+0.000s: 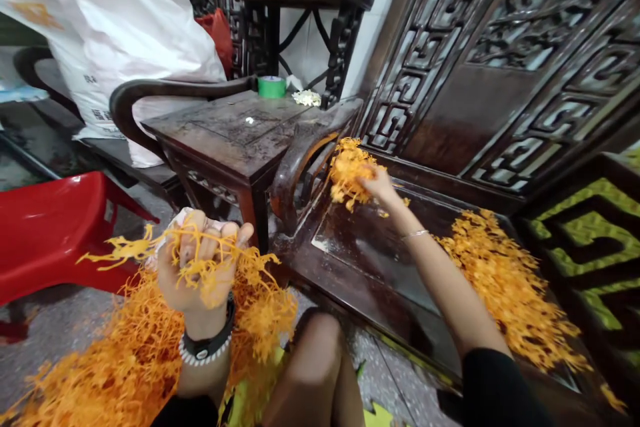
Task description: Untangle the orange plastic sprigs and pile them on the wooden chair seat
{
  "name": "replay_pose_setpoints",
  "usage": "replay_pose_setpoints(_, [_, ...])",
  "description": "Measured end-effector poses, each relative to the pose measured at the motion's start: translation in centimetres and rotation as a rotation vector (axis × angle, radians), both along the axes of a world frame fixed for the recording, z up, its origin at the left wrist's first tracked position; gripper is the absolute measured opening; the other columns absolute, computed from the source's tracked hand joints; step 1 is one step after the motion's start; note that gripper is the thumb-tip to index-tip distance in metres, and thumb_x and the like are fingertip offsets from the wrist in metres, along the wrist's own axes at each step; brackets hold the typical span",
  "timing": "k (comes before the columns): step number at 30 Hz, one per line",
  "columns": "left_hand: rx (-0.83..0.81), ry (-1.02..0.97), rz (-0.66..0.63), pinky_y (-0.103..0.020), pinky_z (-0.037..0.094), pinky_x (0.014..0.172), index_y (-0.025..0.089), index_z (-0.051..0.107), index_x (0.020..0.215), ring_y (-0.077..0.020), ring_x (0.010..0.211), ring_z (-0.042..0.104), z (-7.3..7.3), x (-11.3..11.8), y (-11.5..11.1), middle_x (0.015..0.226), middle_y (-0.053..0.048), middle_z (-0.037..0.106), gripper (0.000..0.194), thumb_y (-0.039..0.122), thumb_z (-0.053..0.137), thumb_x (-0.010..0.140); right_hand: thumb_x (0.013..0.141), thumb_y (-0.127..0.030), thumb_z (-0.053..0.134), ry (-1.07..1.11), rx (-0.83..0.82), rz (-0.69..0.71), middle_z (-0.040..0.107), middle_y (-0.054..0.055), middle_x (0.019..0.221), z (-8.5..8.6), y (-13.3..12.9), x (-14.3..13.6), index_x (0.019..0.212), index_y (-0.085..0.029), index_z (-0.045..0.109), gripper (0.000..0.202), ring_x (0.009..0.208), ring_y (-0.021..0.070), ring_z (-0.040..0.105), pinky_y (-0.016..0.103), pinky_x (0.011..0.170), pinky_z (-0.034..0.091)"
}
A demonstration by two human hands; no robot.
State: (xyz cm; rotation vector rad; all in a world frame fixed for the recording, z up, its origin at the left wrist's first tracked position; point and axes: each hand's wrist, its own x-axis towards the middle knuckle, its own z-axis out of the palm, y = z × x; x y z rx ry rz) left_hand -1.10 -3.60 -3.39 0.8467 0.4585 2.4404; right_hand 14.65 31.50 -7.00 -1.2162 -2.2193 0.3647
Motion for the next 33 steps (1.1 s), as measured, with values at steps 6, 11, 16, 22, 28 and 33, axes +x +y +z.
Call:
replay_pose_setpoints(6, [-0.022, -0.058, 0.043, -0.028, 0.046, 0.058, 0.018, 0.025, 0.055, -0.0098, 0.044, 0.027, -0.7, -0.4, -0.4, 0.042, 0.008, 0.007, 0.054, 0.04, 0.068, 0.079, 0.092, -0.022, 0.045, -0.144, 0.079, -0.095, 0.042, 0.023, 0.143, -0.1, 0.2, -1.0, 0.147, -0.011, 0.032, 0.058, 0.13, 0.0323, 0.042, 0.049, 0.106, 0.036])
replay_pose_setpoints(11, [-0.051, -0.057, 0.035, -0.028, 0.048, 0.057, 0.017, 0.027, 0.053, -0.01, 0.043, 0.032, -1.2, 0.1, -0.5, 0.043, 0.008, 0.009, 0.051, 0.036, 0.071, 0.071, 0.078, -0.05, 0.069, -0.352, -0.03, -0.053, 0.048, 0.026, 0.14, -2.4, -1.6, -2.8, 0.142, -0.017, 0.045, 0.076, 0.115, 0.0393, 0.057, 0.057, 0.099, 0.04])
replay_pose_setpoints(16, [-0.139, -0.158, 0.089, -0.029, 0.054, 0.061, 0.02, 0.036, 0.051, -0.0124, 0.045, 0.035, -1.6, 0.2, -1.5, 0.04, 0.007, 0.01, 0.046, 0.039, 0.074, 0.068, 0.084, -0.065, 0.054, -0.34, -0.097, -0.043, 0.065, 0.027, 0.115, -0.9, -3.9, 1.0, 0.129, -0.012, 0.061, 0.07, 0.116, 0.0448, 0.056, 0.062, 0.099, 0.036])
replay_pose_setpoints(22, [-0.198, -0.129, 0.177, -0.03, 0.058, 0.072, 0.024, 0.046, 0.049, -0.0144, 0.045, 0.037, -3.1, 0.5, -4.2, 0.037, 0.006, 0.012, 0.036, 0.039, 0.071, 0.071, 0.094, -0.065, 0.022, -0.159, -0.275, 0.155, 0.053, 0.011, 0.142, -6.0, -7.4, 5.7, 0.134, -0.019, 0.058, 0.07, 0.135, 0.0296, 0.044, 0.049, 0.115, 0.028])
replay_pose_setpoints(28, [-0.166, -0.133, 0.212, -0.031, 0.057, 0.072, 0.029, 0.052, 0.052, -0.014, 0.04, 0.025, -4.0, 2.1, -6.1, 0.035, 0.006, 0.009, 0.029, 0.039, 0.065, 0.075, 0.087, -0.078, 0.014, 0.019, -0.438, 0.395, 0.045, 0.004, 0.148, -9.1, -10.4, 3.9, 0.14, -0.021, 0.051, 0.087, 0.14, 0.0232, 0.038, 0.043, 0.121, 0.019])
replay_pose_setpoints(33, [-0.136, -0.16, 0.18, -0.031, 0.056, 0.066, 0.025, 0.045, 0.052, -0.014, 0.041, 0.024, -3.5, 2.9, -6.6, 0.035, 0.006, 0.007, 0.035, 0.039, 0.063, 0.079, 0.086, -0.08, 0.021, 0.119, -0.568, 0.558, 0.052, 0.003, 0.142, -8.5, -14.0, 2.6, 0.133, -0.022, 0.059, 0.084, 0.136, 0.0251, 0.043, 0.044, 0.12, 0.021])
